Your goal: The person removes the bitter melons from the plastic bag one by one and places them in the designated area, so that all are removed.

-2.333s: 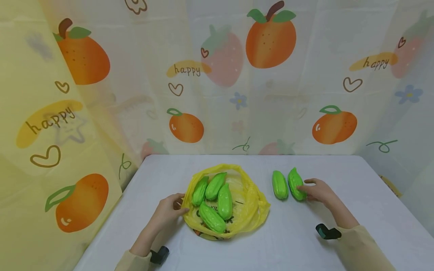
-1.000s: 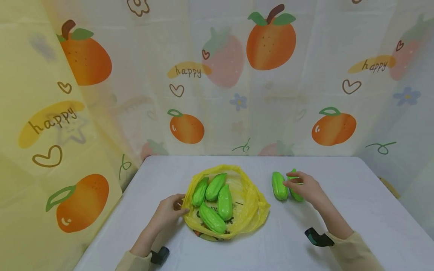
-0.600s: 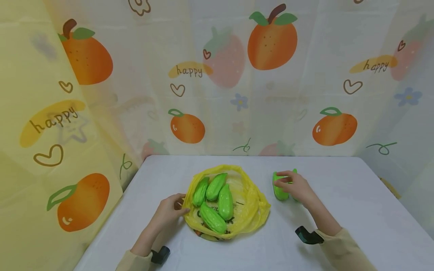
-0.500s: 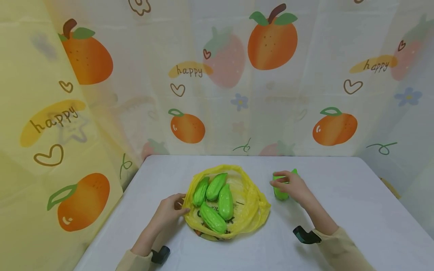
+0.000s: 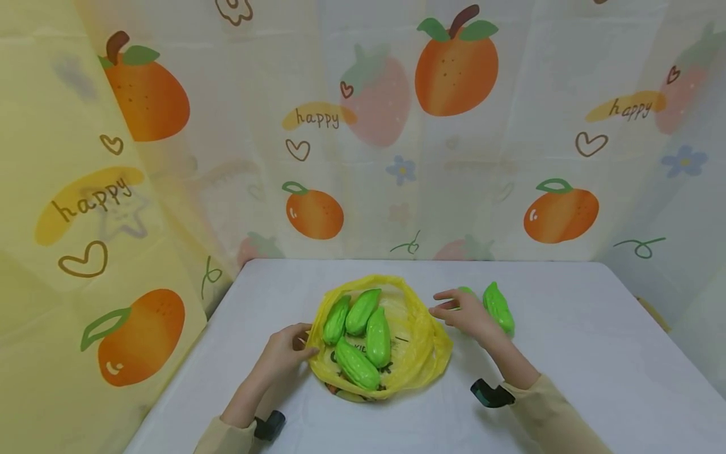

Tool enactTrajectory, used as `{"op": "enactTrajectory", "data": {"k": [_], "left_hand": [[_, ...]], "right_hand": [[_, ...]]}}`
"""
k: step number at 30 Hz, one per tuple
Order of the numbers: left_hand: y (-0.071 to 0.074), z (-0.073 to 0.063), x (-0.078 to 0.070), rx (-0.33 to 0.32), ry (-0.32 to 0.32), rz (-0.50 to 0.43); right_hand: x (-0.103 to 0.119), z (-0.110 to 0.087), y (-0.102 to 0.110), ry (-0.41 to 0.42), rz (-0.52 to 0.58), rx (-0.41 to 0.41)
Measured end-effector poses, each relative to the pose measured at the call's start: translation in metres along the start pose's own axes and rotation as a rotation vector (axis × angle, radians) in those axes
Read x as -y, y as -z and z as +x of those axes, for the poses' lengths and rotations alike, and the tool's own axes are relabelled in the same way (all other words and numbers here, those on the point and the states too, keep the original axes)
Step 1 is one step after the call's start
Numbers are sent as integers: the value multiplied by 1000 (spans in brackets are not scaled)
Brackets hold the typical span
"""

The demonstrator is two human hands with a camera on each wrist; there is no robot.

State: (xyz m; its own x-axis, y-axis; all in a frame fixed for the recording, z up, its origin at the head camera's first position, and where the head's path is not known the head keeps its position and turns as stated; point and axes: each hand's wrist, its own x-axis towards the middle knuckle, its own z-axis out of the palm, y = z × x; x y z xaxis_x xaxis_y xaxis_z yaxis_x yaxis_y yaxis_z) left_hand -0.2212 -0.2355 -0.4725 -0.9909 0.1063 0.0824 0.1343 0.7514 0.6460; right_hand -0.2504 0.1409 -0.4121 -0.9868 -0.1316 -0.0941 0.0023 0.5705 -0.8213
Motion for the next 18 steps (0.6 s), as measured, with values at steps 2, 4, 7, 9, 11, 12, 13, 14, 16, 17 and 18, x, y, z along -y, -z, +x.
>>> {"op": "enactTrajectory", "data": {"k": [2, 4, 7, 9, 11, 12, 13, 14, 16, 17, 18], "left_hand": [[0, 0, -1, 0, -9, -4], [0, -1, -1, -1, -12, -3], [0, 0, -1, 0, -7, -1], [0, 0, -1, 1, 3, -1], [0, 1, -2, 1, 7, -3], [0, 1, -2, 2, 11, -6], [0, 1, -2, 1, 11, -5], [0, 1, -2, 2, 12, -6], [0, 0, -2, 4, 9, -4], [0, 0, -2, 5, 9, -4], [0, 0, -2, 7, 9, -4]], "right_hand": [[0, 1, -4, 9, 21, 9], [0, 3, -9, 11, 23, 13], [1, 5, -15, 18, 18, 21], [3, 6, -20, 16, 18, 32], [6, 7, -24, 14, 22, 47], [7, 8, -26, 11, 16, 52], [8, 9, -29, 4, 9, 51], [9, 10, -31, 2, 0, 57], [11, 12, -36, -9, -12, 60], [12, 13, -39, -14, -19, 60], [12, 14, -42, -16, -25, 61]]}}
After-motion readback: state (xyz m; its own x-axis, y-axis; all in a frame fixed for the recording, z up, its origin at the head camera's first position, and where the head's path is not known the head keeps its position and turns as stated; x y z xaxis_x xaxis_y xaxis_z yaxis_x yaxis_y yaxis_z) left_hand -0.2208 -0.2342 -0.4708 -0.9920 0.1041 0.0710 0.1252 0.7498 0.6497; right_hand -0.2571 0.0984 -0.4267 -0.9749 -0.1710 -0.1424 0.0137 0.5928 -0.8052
